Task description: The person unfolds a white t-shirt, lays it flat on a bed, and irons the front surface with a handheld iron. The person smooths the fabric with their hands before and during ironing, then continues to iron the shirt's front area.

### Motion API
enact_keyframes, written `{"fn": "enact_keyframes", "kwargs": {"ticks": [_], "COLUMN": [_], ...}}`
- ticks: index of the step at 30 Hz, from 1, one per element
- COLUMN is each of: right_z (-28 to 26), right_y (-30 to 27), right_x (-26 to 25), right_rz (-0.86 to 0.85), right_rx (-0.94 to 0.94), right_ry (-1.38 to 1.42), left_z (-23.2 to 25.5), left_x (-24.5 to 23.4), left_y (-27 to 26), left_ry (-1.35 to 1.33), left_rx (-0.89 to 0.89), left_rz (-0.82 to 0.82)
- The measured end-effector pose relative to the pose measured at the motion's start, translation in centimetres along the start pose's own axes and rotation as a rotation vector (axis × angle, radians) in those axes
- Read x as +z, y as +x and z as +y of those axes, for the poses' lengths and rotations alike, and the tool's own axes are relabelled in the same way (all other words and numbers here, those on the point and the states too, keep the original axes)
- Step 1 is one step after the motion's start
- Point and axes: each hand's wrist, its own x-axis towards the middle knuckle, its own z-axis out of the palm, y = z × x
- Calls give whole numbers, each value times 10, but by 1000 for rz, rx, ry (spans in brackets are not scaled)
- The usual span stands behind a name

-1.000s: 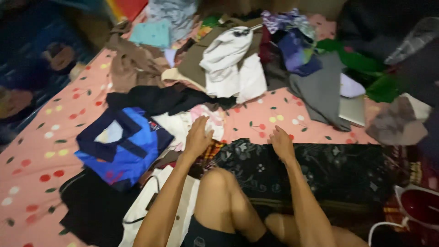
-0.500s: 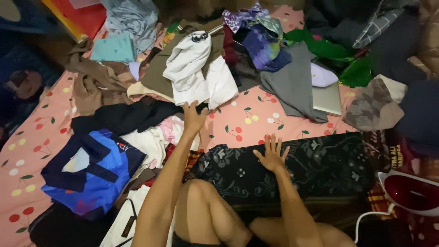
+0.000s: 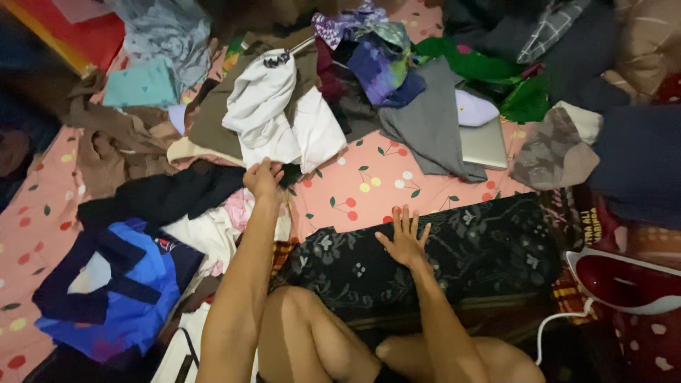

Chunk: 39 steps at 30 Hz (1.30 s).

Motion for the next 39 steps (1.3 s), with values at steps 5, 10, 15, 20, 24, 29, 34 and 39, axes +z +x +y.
{"fn": "enact_keyframes", "kwargs": {"ticks": [5, 10, 15, 20, 24, 29, 34, 39], "right_z": [-2, -1, 9, 19, 14, 11, 4, -10], "right_y": [-5, -4, -7, -14, -43, -70, -107, -135], "right_x": [-6, -4, -4, -17, -52, -112, -155, -162], "right_rz": [-26, -5, -11, -2, 142, 343, 539, 850], "right_rx": [4, -6, -78, -35, 23, 85, 129, -110], "right_ry": [24, 5, 121, 323, 607, 947, 1274, 1199], "left_z": [43, 52, 141, 196, 216, 245, 252, 243], "left_x": [3, 34, 72, 92, 108, 105, 105, 104], "left_y": [-30, -45, -175, -253, -307, -375, -404, -419], "left_ry": [141, 243, 120, 114, 82, 41, -2, -58], "left_rx": [-118, 129, 343, 420, 384, 320, 258, 253], "left_rz": [-31, -201, -693, -926, -1004, -1029, -1037, -1066]}}
